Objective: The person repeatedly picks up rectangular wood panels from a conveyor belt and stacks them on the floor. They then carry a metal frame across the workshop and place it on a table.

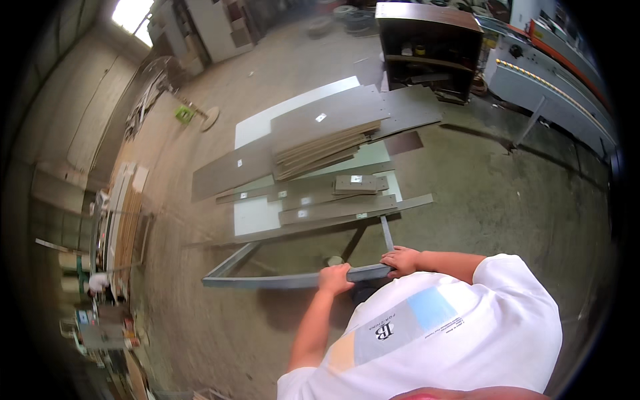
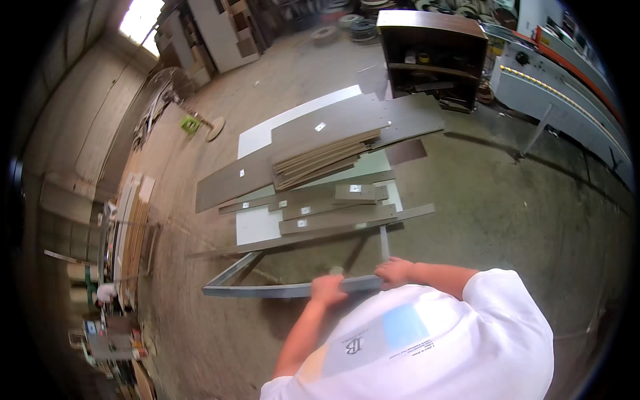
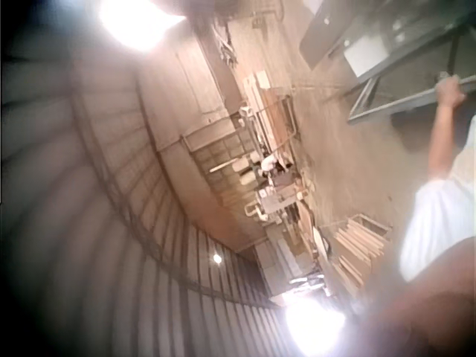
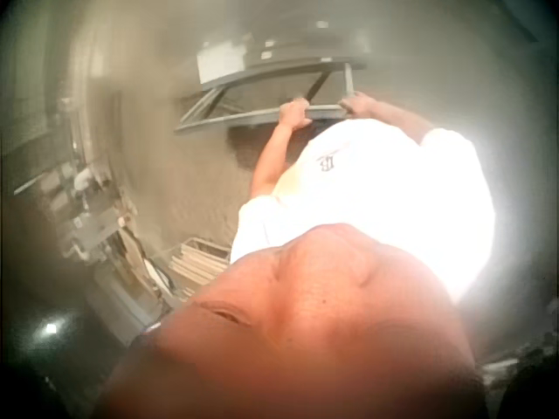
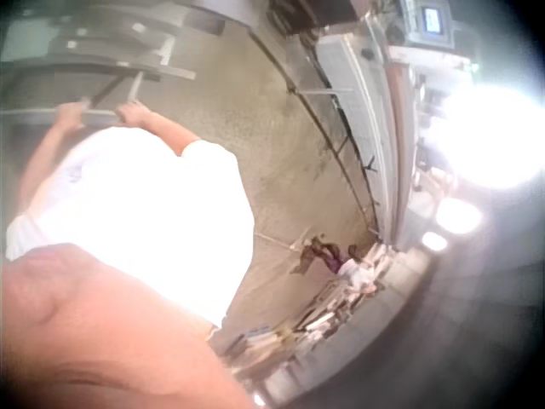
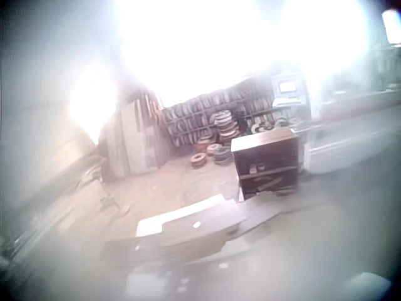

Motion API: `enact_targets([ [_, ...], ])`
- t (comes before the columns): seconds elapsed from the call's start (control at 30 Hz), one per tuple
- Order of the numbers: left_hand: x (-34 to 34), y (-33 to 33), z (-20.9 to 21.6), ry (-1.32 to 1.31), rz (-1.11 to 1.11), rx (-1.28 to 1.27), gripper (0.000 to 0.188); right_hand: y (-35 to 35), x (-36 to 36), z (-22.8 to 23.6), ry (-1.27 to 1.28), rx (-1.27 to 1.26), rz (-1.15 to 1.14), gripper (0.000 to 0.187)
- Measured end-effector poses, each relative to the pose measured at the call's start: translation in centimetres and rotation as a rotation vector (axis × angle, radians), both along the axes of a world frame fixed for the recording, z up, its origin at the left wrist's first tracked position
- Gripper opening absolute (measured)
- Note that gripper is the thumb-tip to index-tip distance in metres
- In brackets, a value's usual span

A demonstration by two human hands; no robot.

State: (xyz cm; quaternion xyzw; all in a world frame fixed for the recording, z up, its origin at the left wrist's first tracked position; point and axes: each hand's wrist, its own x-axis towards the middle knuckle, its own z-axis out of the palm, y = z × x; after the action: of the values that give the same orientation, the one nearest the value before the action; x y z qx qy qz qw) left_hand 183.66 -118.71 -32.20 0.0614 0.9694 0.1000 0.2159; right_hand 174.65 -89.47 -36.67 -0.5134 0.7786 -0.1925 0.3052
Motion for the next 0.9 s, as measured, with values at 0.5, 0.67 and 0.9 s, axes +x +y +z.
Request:
enact_targets([
  [0.5,-32.5,-22.0,-5.2,-0.184,-0.103,-0.215,0.032,-10.2,-19.6,-1.0,-0.267,0.052,-0.725,0.056],
  [0.67,-40.7,-26.8,-3.3,-0.180,-0.119,-0.239,0.033,-1.6,-16.1,-6.5,-0.489,0.389,-0.851,0.062],
  [0.9,-45.1,-32.4,-5.8,-0.185,-0.145,-0.258,0.032,2.1,-7.4,-1.4,-0.783,0.334,-1.389,0.058],
])
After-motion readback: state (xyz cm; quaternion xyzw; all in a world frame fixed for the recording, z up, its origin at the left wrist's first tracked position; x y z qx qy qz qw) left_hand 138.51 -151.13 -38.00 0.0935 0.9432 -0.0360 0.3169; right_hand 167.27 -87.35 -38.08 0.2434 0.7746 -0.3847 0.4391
